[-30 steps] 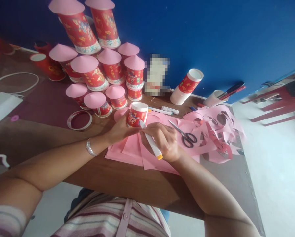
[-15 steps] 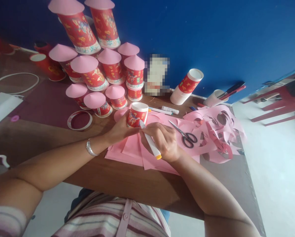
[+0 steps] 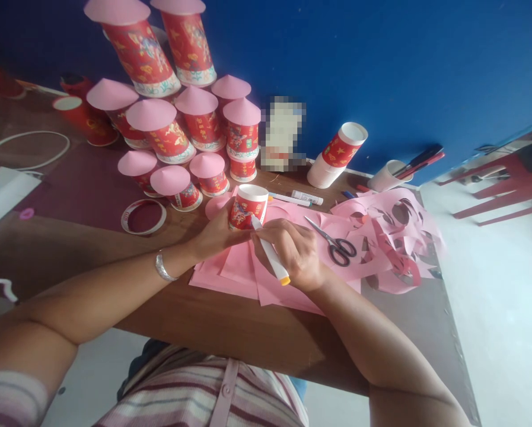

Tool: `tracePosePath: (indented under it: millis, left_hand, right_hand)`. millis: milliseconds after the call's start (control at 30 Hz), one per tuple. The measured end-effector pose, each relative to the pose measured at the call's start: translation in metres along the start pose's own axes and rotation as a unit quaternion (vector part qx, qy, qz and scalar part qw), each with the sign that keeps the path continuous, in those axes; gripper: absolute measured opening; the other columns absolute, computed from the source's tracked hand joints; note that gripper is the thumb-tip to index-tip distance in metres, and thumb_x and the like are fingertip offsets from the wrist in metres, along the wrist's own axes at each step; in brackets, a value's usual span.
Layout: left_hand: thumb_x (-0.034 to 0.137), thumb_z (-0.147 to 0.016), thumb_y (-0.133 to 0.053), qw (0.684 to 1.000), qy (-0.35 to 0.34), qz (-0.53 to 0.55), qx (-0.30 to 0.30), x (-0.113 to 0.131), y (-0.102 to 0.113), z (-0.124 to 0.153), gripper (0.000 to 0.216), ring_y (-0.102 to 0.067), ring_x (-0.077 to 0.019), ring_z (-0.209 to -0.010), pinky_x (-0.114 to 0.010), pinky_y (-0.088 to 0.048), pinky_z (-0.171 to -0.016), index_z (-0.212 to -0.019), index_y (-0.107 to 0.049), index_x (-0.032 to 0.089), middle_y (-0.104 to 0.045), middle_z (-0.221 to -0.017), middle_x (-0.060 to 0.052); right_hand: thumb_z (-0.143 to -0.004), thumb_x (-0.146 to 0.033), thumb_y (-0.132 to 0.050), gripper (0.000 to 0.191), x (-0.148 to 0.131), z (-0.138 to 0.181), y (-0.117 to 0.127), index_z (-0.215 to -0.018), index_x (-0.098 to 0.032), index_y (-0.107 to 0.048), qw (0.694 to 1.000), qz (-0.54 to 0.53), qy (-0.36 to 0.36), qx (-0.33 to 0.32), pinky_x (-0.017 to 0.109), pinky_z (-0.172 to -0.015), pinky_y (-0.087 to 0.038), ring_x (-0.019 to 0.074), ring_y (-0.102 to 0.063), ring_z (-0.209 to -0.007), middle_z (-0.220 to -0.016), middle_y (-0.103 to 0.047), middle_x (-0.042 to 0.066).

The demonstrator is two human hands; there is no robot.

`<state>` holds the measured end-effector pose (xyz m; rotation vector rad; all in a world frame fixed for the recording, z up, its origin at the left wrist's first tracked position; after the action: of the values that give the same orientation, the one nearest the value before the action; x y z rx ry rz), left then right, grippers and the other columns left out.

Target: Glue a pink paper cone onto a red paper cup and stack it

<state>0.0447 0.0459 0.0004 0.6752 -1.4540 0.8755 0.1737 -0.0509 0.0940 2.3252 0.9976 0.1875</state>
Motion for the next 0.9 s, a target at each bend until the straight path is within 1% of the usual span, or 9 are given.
tracePosePath:
  millis: [100, 300, 433, 600, 733, 900]
  left_hand:
    - [0.042, -0.068, -0.098, 1.0, -0.002, 0.004, 0.001, -0.0028, 0.0008, -0.0005, 0.076, -0.069, -0.0306, -0.112, -0.047, -0.057, -0.096, -0.125, -0.053, 0.019, -0.07, -0.116, -0.009]
    - [0.041, -0.07, -0.097, 1.0, -0.01, 0.02, 0.001, -0.0091, 0.0022, -0.0024, 0.074, -0.069, -0.029, -0.111, -0.045, -0.056, -0.095, -0.126, -0.055, 0.018, -0.07, -0.118, -0.01]
    - [0.042, -0.07, -0.097, 1.0, -0.005, 0.019, 0.002, -0.0074, 0.002, -0.0022, 0.072, -0.069, -0.0292, -0.111, -0.044, -0.057, -0.093, -0.124, -0.055, 0.019, -0.07, -0.115, -0.01]
    - [0.046, -0.07, -0.096, 1.0, -0.013, 0.019, 0.001, -0.0034, 0.0015, -0.0022, 0.073, -0.068, -0.0297, -0.113, -0.046, -0.058, -0.095, -0.124, -0.056, 0.019, -0.07, -0.116, -0.011]
    - [0.047, -0.067, -0.098, 1.0, -0.01, 0.021, 0.006, -0.0033, 0.0023, -0.0023, 0.077, -0.068, -0.0303, -0.113, -0.046, -0.058, -0.095, -0.124, -0.055, 0.018, -0.07, -0.116, -0.011]
    - [0.047, -0.069, -0.097, 1.0, -0.004, 0.011, 0.004, -0.0032, 0.002, -0.0007, 0.075, -0.068, -0.0299, -0.112, -0.047, -0.057, -0.097, -0.124, -0.054, 0.019, -0.069, -0.117, -0.01]
  right_hand:
    - [-0.091, -0.004, -0.071, 0.022, -0.0004, -0.0011, 0.001, -0.106, -0.017, -0.062, 1.0, 0.009, 0.0, 0.004, 0.024, -0.059, -0.059, 0.0145, -0.073, -0.071, -0.085, -0.074, 0.003]
    - [-0.089, -0.003, -0.07, 0.025, -0.0029, -0.006, 0.0027, -0.102, -0.021, -0.059, 0.999, 0.037, -0.009, 0.016, 0.023, -0.052, -0.053, 0.0124, -0.069, -0.062, -0.078, -0.071, -0.002]
    - [-0.09, -0.003, -0.069, 0.024, -0.0044, -0.0081, 0.0026, -0.101, -0.02, -0.058, 0.999, 0.047, -0.005, 0.018, 0.023, -0.051, -0.052, 0.0117, -0.068, -0.061, -0.076, -0.07, -0.002]
    - [-0.092, -0.005, -0.067, 0.021, -0.0047, -0.0086, 0.0017, -0.099, -0.022, -0.056, 0.999, 0.043, -0.005, 0.01, 0.023, -0.049, -0.049, 0.0116, -0.067, -0.059, -0.073, -0.069, -0.004]
    - [-0.092, -0.006, -0.066, 0.02, -0.0042, -0.0064, 0.001, -0.098, -0.023, -0.057, 0.999, 0.037, -0.012, 0.005, 0.024, -0.049, -0.05, 0.0119, -0.067, -0.059, -0.074, -0.069, -0.004]
    - [-0.091, -0.005, -0.068, 0.022, -0.0064, -0.0061, -0.001, -0.102, -0.021, -0.058, 1.0, 0.014, -0.01, -0.005, 0.024, -0.052, -0.052, 0.0129, -0.069, -0.062, -0.077, -0.07, -0.002]
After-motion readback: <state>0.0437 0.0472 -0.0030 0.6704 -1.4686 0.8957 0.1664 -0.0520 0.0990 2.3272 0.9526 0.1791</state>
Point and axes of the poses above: each hand's wrist, its own z-axis away from the middle knuckle, its own y-axis out of the back of the hand, x = y × z, the point moved 7 cm from there along -z, towards the middle knuckle
